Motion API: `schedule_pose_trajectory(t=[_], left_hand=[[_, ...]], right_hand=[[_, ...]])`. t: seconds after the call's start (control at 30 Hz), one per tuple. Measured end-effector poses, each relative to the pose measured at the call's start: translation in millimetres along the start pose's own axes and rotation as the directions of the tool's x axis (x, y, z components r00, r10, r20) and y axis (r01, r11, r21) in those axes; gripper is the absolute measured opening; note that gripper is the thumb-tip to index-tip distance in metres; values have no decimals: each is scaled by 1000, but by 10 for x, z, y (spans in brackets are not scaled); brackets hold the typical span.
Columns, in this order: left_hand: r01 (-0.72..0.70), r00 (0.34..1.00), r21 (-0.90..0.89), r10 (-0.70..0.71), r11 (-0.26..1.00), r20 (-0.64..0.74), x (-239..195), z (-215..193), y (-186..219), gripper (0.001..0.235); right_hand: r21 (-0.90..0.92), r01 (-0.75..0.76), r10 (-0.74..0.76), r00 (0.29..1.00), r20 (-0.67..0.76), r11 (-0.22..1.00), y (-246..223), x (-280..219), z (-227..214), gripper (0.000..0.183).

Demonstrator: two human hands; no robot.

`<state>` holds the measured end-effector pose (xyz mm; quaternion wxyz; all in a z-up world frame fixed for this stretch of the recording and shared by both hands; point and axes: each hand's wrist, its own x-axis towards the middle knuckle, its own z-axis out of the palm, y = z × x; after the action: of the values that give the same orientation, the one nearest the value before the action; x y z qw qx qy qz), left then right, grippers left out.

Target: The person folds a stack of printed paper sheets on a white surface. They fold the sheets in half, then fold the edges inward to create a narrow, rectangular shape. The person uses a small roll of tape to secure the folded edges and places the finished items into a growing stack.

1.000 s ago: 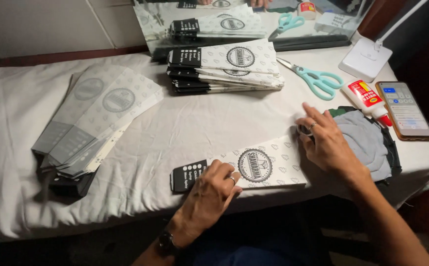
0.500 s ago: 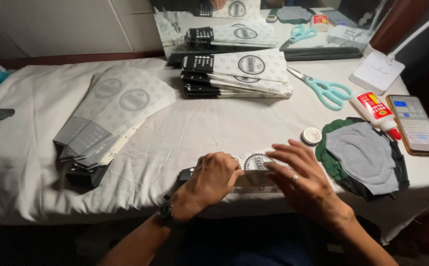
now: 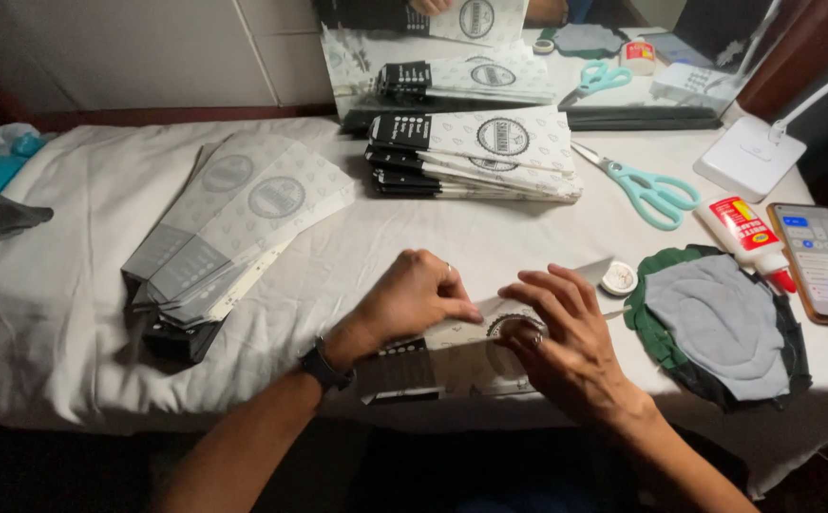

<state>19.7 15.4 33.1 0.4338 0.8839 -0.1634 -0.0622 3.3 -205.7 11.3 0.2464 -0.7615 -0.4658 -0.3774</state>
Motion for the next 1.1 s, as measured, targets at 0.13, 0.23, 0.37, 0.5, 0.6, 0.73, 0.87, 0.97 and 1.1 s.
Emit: schedule_pose_trajectory(t=[0.13,0.23,0.37,0.5,0.6,0.73,0.87,0.97,1.1], left_hand=[[-11,991,333,55,943,-121,636,-210,-374,19],[-191,899,474,347,859,-266,1065,-541,-402,8],[-268,722,597,568,756,-394,1573,-936,-341,18],[-268,483,807,798,526,-360,2029,-948,-500,34],[-293,612,789,740,540,-279,2173,-725,-749,33],[-256,683,838,704,481,-195,2062,-486,-1015,29],[-271,766,712,593,647,-248,1776,-442,-858,41],[-401,719,499,602,768,-348,1219,-510,-282,17],[-505,846,145,521,851,-113,246,-623,503,21]], right_hand=[[16,113,-114,993,26,993,-200,-45,-412,8],[-46,33,-27,991,128,998,-413,-310,-784,30],[-222,-3,69,954,290,975,-388,-913,-879,37],[-188,-126,174,947,270,974,-368,-719,-789,37],[-168,-169,211,936,280,971,-410,-619,-687,34],[-113,-98,131,932,338,989,-393,-504,-615,33],[-125,-18,29,996,89,992,-381,-269,-504,22],[-93,92,-83,992,91,991,-259,50,-620,11],[-4,287,-284,951,122,958,-193,389,-715,12]])
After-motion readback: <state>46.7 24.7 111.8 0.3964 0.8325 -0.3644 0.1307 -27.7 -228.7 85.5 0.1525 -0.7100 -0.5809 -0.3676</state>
